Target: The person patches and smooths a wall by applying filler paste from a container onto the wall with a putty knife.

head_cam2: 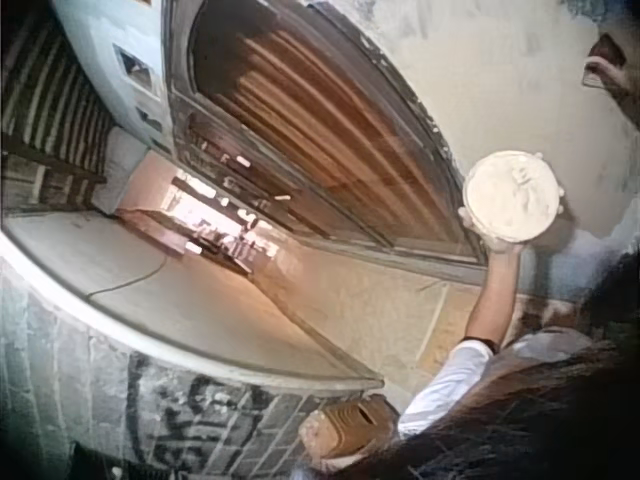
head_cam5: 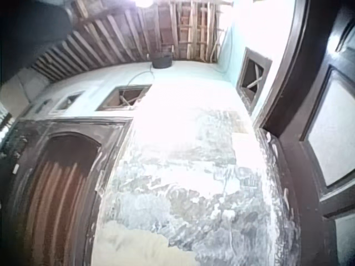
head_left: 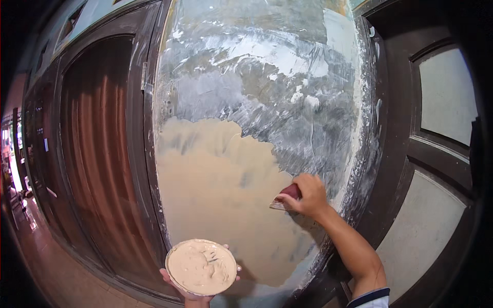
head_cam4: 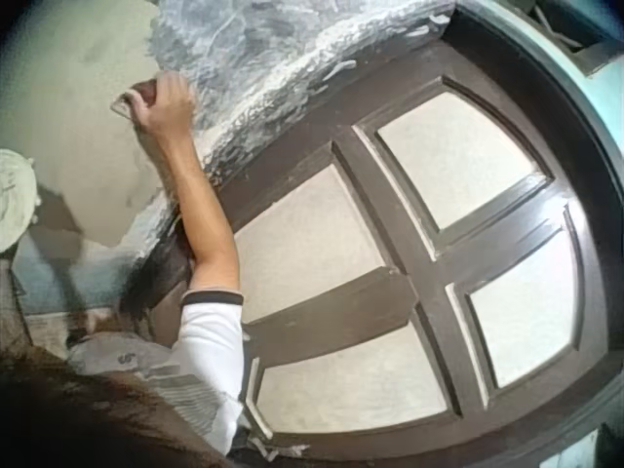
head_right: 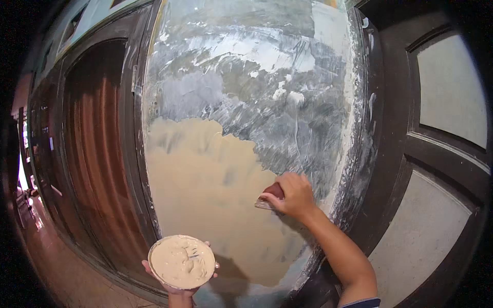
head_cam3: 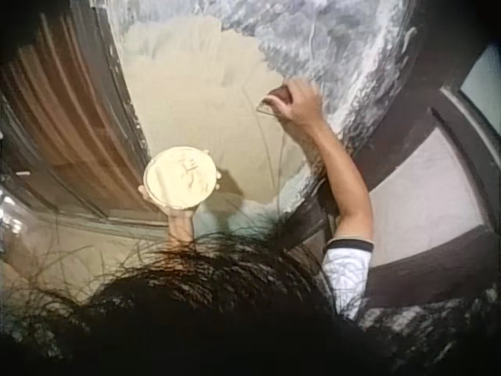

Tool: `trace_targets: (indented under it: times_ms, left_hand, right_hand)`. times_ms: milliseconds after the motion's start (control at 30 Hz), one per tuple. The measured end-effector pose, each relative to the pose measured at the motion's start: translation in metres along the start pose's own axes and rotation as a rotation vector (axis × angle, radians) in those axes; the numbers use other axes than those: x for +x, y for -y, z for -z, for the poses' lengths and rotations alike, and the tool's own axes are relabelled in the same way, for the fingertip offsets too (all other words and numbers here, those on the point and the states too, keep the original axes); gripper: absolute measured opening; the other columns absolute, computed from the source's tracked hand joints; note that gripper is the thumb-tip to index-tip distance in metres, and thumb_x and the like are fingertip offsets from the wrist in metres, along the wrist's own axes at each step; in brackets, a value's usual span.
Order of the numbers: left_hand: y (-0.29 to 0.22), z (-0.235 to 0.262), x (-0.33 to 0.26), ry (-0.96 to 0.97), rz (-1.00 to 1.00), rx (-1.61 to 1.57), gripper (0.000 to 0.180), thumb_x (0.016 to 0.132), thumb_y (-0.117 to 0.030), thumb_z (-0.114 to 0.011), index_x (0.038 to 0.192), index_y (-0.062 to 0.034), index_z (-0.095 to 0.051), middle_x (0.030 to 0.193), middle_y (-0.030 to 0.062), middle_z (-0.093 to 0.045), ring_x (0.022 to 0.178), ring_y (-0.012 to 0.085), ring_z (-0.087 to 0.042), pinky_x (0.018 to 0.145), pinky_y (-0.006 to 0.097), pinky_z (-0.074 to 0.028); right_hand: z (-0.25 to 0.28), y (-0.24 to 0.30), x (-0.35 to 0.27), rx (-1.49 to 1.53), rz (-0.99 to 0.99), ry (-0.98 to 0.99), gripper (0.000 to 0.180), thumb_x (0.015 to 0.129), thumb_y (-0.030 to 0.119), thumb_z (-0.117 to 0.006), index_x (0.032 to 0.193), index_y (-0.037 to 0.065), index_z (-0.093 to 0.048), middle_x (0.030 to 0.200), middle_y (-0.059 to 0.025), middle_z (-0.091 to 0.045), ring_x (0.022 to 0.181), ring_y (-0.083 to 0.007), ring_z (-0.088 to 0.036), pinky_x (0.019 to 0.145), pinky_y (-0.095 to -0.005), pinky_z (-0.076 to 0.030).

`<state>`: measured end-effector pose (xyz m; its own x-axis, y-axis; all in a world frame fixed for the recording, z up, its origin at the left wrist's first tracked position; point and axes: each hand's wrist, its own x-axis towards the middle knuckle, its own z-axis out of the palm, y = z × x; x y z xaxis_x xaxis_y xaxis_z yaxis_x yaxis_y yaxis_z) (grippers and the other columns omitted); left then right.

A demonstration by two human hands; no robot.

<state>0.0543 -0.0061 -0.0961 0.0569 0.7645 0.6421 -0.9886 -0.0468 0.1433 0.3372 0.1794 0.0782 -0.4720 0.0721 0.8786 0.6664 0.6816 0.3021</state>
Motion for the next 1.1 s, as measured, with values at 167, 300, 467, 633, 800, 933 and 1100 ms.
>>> trace_targets:
  times_ms: [167, 300, 467, 633, 800, 933, 1100]
  left_hand:
    - [-0.002, -0.011, 0.005, -0.055, -0.001, 0.188, 0.126, 0.061, -0.095, -0.066, 0.157, -0.0194, -0.036, 0.156, 0.0324, -0.034, 0.13, 0.0658, -0.043, 0.095, 0.084, -0.043]
    - [-0.009, -0.016, 0.001, -0.02, -0.013, 0.172, 0.125, 0.062, -0.094, -0.066, 0.158, -0.0206, -0.036, 0.156, 0.0316, -0.035, 0.127, 0.069, -0.043, 0.095, 0.084, -0.042]
    - [-0.007, -0.014, -0.001, -0.048, -0.024, 0.022, 0.126, 0.062, -0.096, -0.063, 0.157, -0.019, -0.036, 0.154, 0.0319, -0.035, 0.126, 0.0703, -0.042, 0.094, 0.083, -0.045]
    - [-0.002, -0.023, 0.0, -0.094, -0.046, 0.072, 0.124, 0.063, -0.096, -0.062, 0.156, -0.0174, -0.038, 0.152, 0.0326, -0.038, 0.123, 0.0685, -0.045, 0.09, 0.083, -0.047]
    - [-0.013, -0.012, 0.001, -0.087, -0.024, 0.263, 0.124, 0.065, -0.098, -0.056, 0.156, -0.0164, -0.038, 0.149, 0.0312, -0.043, 0.119, 0.0675, -0.05, 0.087, 0.081, -0.048]
    - [-0.005, -0.016, 0.006, -0.087, -0.036, -0.025, 0.124, 0.065, -0.099, -0.055, 0.156, -0.0166, -0.038, 0.15, 0.0305, -0.042, 0.119, 0.0688, -0.049, 0.087, 0.08, -0.049]
    - [-0.012, -0.012, 0.003, -0.077, -0.061, 0.146, 0.123, 0.069, -0.101, -0.048, 0.157, -0.0147, -0.038, 0.152, 0.0347, -0.04, 0.123, 0.067, -0.049, 0.088, 0.083, -0.047]
  right_hand:
    - [0.005, -0.014, 0.038, -0.074, -0.274, -0.416, 0.046, 0.076, 0.041, -0.089, 0.094, 0.007, -0.064, 0.085, -0.0107, -0.064, 0.077, -0.035, -0.06, 0.071, -0.0426, -0.045]
    - [0.008, -0.012, 0.007, 0.075, -0.137, -0.177, 0.045, 0.075, 0.04, -0.091, 0.093, 0.008, -0.063, 0.082, -0.0088, -0.063, 0.075, -0.0326, -0.061, 0.07, -0.0421, -0.045]
    - [0.011, -0.011, -0.005, -0.056, -0.029, -0.101, 0.041, 0.078, 0.038, -0.089, 0.093, 0.008, -0.065, 0.084, -0.01, -0.064, 0.075, -0.0327, -0.061, 0.07, -0.0413, -0.045]
    - [0.012, -0.034, -0.01, 0.012, -0.356, -0.364, 0.044, 0.074, 0.038, -0.09, 0.091, 0.007, -0.064, 0.087, -0.0115, -0.064, 0.075, -0.0355, -0.06, 0.071, -0.0437, -0.044]
    - [0.011, -0.02, -0.019, -0.078, -0.125, -0.139, 0.049, 0.07, 0.043, -0.092, 0.091, 0.007, -0.065, 0.084, -0.0105, -0.063, 0.076, -0.0329, -0.06, 0.071, -0.0427, -0.042]
    - [0.022, -0.031, 0.016, 0.133, -0.657, -0.441, 0.05, 0.074, 0.043, -0.09, 0.094, 0.005, -0.065, 0.09, -0.0131, -0.066, 0.083, -0.0366, -0.062, 0.082, -0.0448, -0.046]
    - [0.004, -0.008, -0.019, -0.025, -0.242, -0.115, 0.051, 0.074, 0.046, -0.089, 0.094, 0.006, -0.065, 0.091, -0.0136, -0.065, 0.084, -0.0344, -0.062, 0.078, -0.0421, -0.042]
